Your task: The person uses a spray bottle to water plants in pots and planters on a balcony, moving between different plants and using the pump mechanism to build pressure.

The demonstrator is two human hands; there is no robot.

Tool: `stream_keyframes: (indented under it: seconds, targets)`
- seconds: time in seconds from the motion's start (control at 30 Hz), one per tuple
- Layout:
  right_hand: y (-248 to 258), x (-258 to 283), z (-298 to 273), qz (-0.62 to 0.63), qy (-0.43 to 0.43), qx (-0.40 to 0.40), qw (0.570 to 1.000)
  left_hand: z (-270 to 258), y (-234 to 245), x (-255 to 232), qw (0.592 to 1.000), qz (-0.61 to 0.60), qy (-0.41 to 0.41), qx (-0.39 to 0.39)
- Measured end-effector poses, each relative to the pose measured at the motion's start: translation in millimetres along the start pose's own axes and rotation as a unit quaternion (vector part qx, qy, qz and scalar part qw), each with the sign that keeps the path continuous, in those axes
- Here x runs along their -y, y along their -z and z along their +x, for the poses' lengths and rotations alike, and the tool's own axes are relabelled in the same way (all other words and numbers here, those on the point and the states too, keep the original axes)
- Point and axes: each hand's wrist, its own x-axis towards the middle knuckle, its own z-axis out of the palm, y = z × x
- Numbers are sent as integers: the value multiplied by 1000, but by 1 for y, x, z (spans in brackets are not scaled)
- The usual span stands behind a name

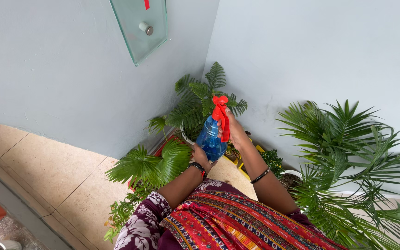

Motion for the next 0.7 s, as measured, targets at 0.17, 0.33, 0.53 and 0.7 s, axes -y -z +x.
stream_keyframes:
  seconds: [0.17, 0.33, 0.53, 0.7]
  targets:
    - [5, 7, -7, -14, 15, 7, 1000, -1, 0, -2, 1000, -5, 11, 19]
    - [-1, 14, -14, -21, 6, -11, 1000, 12, 0, -2, 999, 21, 15, 37]
    - [2, 12, -9, -2, -8, -20, 1000, 9, -1, -7, 999, 18, 16, 21]
    - [-1, 10, -9, 1, 29, 3, 1000, 8, -3, -6, 999, 13, 15, 25]
